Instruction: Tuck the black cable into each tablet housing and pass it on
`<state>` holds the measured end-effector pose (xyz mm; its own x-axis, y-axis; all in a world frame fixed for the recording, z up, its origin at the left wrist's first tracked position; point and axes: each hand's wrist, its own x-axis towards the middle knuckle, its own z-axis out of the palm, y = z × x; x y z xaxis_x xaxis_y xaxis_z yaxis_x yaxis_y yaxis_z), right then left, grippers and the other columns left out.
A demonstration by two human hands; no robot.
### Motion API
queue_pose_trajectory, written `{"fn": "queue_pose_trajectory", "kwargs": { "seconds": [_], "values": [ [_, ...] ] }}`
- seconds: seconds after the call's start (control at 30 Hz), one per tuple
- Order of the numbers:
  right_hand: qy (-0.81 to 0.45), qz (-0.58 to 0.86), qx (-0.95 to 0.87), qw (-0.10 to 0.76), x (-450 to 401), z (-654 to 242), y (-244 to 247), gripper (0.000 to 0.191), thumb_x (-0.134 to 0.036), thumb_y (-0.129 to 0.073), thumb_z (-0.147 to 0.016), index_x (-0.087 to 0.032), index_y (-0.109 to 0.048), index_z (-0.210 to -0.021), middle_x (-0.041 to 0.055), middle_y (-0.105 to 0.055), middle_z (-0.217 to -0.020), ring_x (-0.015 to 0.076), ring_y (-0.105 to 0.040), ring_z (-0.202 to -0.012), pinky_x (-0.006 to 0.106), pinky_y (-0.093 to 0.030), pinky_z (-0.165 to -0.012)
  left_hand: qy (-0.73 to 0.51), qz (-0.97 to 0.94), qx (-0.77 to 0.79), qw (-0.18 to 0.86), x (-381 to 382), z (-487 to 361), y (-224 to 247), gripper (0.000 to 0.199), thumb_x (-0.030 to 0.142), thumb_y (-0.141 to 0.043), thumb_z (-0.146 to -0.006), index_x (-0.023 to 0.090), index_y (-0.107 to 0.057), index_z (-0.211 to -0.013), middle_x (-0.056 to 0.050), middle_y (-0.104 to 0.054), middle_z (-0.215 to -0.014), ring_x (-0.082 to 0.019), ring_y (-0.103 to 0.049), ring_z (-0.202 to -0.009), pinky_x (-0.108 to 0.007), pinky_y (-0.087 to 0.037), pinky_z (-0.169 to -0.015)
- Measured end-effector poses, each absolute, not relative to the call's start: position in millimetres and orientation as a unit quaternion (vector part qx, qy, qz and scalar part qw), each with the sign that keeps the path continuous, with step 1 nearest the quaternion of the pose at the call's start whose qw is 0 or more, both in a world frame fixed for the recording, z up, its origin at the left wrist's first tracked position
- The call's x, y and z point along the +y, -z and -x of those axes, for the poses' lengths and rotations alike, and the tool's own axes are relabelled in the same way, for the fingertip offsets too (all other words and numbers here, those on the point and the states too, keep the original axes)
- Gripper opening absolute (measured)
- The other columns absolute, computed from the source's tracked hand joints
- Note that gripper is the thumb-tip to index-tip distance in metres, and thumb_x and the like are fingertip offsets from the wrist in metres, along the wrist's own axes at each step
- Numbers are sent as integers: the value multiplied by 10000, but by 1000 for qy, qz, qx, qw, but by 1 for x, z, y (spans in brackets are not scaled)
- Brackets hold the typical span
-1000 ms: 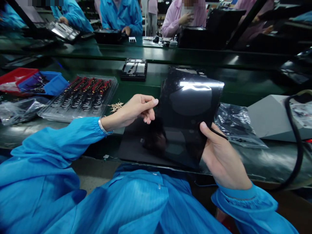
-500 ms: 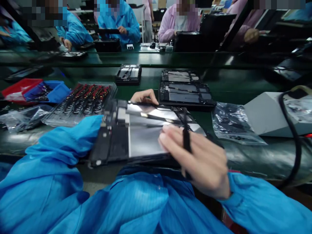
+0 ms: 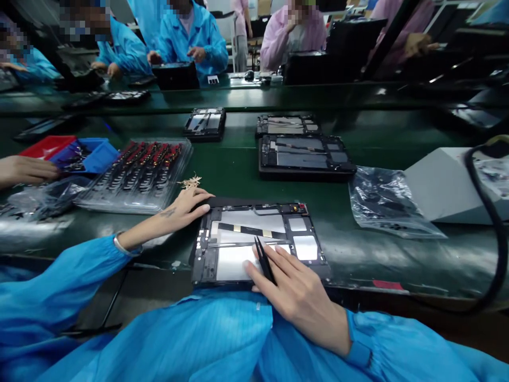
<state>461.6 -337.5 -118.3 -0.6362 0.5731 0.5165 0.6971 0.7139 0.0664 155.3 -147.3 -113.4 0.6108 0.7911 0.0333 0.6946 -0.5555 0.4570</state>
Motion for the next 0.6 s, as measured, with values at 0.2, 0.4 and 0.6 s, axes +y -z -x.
{"fn": "queue_pose_trajectory", "kwargs": {
  "seconds": [0.2,0.4,0.6],
  "values": [
    [123,359,-873,306,-335,-454,136,385,-116,-687,-965,-98,-690,-1349,188,-666,-1425,304,-600,-1398,506,-496,-1200,-168,-697,456,528,-192,-165,95,744,551,-696,-921,262,-370,-1524,-140,-527,-1524,-326,-539,-1386,-485,-490,-1138],
    [161,314,-862,364,-320,-493,131,351,-166,-702,-969,-113,-686,-1315,179,-667,-1424,265,-541,-1456,463,-397,-1285,-314,-554,433,638,-203,-200,40,1009,331,-909,-747,334,-298,-1551,-64,-689,-1230,-154,-687,-850,-205,-554,-651],
    [241,405,-776,418,-309,-569,124,756,-24,-683,-903,-205,-468,-1604,159,-683,-1400,263,-611,-1384,437,-455,-1268,-439,-601,346,571,-92,-318,8,929,188,-825,-760,278,-364,-1561,-48,-690,-1191,-106,-641,-745,-200,-497,-663]
  ]
}}
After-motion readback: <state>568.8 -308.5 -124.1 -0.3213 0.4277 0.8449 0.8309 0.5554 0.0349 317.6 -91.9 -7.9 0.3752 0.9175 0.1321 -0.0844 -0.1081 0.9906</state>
